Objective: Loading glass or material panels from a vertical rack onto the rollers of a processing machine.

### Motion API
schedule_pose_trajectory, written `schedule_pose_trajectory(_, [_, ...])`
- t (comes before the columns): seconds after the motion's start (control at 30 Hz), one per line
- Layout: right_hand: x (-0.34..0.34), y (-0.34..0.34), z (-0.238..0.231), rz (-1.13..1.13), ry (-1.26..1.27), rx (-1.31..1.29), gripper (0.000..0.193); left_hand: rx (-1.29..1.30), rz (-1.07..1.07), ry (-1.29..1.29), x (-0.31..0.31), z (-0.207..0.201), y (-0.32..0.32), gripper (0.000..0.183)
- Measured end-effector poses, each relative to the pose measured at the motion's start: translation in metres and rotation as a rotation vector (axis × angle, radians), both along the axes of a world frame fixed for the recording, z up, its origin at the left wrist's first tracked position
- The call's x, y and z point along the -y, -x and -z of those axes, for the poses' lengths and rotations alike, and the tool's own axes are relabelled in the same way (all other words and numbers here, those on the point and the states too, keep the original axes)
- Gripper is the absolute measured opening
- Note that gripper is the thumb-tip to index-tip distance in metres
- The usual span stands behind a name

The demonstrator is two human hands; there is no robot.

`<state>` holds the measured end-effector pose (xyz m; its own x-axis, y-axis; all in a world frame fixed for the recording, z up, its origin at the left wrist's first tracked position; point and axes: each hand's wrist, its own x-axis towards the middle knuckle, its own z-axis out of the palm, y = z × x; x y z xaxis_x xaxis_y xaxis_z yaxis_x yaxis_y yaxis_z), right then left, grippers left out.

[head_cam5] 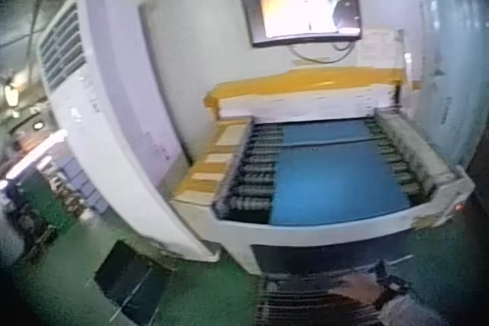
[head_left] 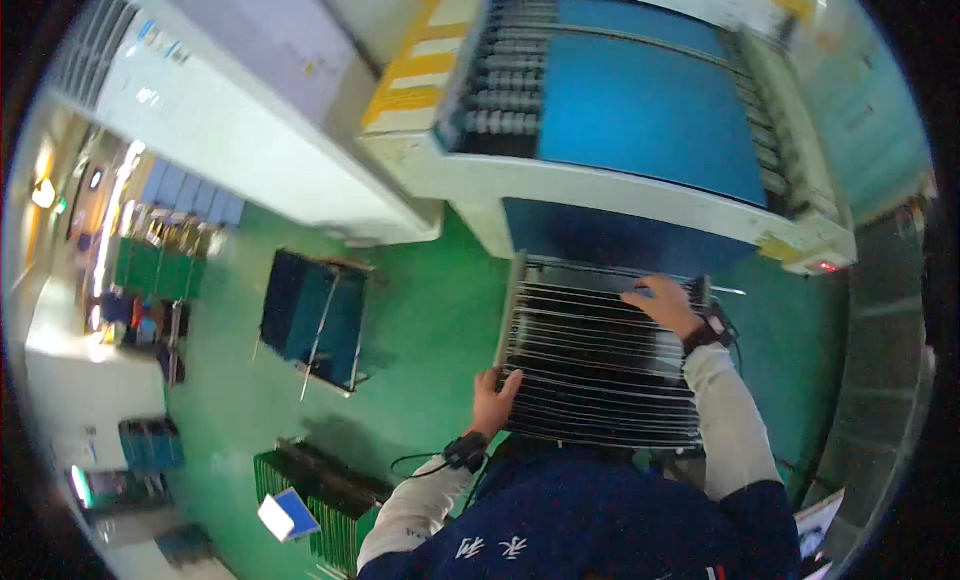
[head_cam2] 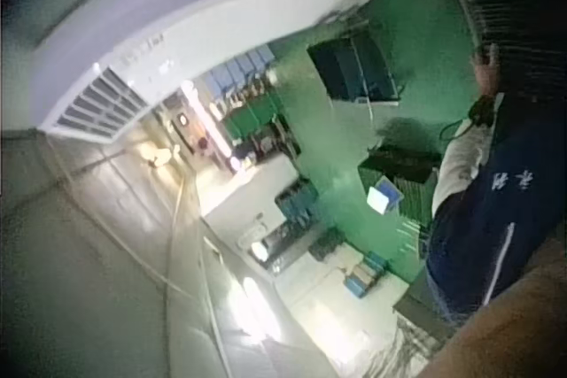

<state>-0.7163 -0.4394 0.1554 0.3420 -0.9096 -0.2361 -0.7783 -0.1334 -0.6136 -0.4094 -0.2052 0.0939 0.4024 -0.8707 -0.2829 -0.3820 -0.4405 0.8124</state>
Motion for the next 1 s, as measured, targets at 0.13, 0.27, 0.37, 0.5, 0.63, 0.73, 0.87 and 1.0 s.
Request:
schedule_pose_trajectory(0.13, [0.002,0.007,0.018,0.007,0.171,-0.040,0.047,0.064,0.037,-0.075,0.006,-0.003,-0.001,0.056])
schedule_pose_trajectory(0.27, [-0.002,0.000,0.027,0.032,0.349,-0.037,0.038,-0.029,0.003,-0.117,0.008,-0.015,-0.001,0.059])
schedule_pose_trajectory(0.37, [-0.005,0.001,0.032,-0.002,0.328,-0.157,0.034,-0.065,-0.034,-0.073,0.008,-0.017,0.000,0.060])
schedule_pose_trajectory(0.5, [0.000,0.004,0.032,-0.118,0.301,0.018,0.037,-0.084,-0.062,-0.032,0.005,-0.013,0.000,0.062])
schedule_pose_trajectory(0.63, [0.012,0.019,0.047,-0.187,0.151,0.009,0.025,-0.128,-0.015,-0.103,0.003,-0.017,0.000,0.067])
schedule_pose_trajectory(0.73, [0.022,0.029,0.066,-0.286,0.223,-0.122,0.020,-0.092,-0.043,-0.068,0.000,-0.007,0.004,0.068])
schedule_pose_trajectory(0.87, [0.008,0.021,0.059,-0.281,0.369,-0.167,0.022,-0.035,-0.033,-0.037,-0.005,-0.003,-0.001,0.067])
schedule_pose_trajectory(1.0, [-0.005,0.016,-0.015,-0.275,0.461,-0.167,0.020,-0.135,-0.028,-0.049,0.002,-0.016,0.000,0.065])
